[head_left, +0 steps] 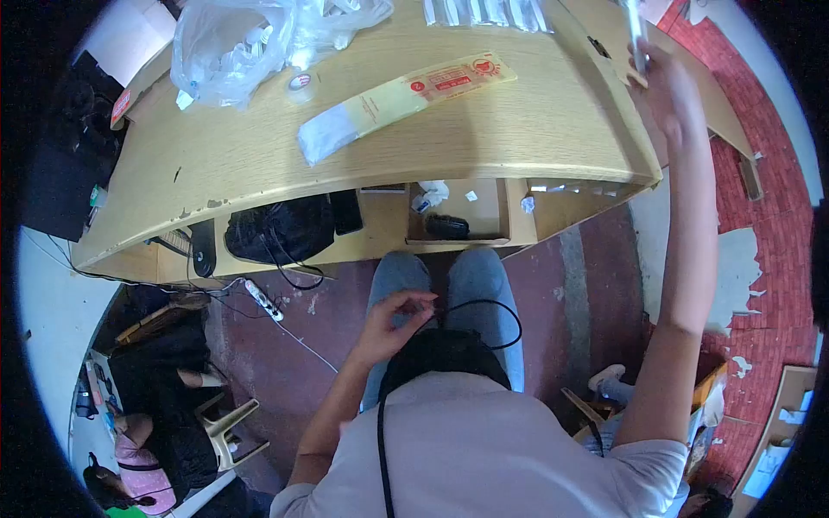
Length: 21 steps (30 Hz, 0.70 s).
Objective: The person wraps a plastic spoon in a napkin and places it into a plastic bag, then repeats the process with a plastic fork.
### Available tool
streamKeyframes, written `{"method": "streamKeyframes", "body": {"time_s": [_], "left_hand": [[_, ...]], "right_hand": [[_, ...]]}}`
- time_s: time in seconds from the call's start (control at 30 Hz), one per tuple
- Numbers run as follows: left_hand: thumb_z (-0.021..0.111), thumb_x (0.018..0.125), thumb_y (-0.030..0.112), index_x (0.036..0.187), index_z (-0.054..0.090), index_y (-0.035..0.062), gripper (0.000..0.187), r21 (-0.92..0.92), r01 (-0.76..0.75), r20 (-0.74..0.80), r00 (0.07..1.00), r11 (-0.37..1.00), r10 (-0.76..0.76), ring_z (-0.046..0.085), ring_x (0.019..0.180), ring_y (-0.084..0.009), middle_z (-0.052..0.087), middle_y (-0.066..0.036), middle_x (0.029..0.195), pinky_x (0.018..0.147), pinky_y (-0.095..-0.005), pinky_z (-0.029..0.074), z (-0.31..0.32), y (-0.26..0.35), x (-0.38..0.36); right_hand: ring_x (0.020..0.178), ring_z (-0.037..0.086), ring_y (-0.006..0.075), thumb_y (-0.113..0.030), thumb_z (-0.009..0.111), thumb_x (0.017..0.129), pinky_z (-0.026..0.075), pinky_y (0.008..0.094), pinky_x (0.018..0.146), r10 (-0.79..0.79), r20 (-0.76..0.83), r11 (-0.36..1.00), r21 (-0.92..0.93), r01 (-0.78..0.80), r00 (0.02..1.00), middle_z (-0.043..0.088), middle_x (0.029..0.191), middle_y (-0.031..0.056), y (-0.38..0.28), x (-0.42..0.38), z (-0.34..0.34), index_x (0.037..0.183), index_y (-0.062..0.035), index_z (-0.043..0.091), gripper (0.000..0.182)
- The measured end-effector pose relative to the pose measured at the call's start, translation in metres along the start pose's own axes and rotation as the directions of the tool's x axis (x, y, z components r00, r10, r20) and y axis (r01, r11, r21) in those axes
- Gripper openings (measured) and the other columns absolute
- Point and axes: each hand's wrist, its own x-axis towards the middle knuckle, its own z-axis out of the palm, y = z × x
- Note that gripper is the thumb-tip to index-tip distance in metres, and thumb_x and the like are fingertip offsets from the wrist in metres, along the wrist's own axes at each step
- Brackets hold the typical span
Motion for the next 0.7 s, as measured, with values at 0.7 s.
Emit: {"method": "streamKeyframes", "body": {"time_s": [0.7], "left_hand": [[0.061, 0.085, 0.010, 0.105, 0.061, 0.0057, 0.020, -0.021, 0.118, -0.105, 0.987, 0.993, -0.120, 0.058, 0.088, -0.0109, 0.062, -0.003, 0.095, 0.078, -0.0264, 0.045, -0.001, -0.024, -0.012]], "right_hand": [[0.061, 0.053, 0.0204, -0.023, 0.065, 0.072, 0.040, 0.0367, 0.052, -0.231, -0.055, 0.480, -0.875, 0.064, 0.971, 0.060, 0.067, 0.0106, 0.093, 0.228, 0.010, 0.076, 0.0037, 0.064, 0.027]]}}
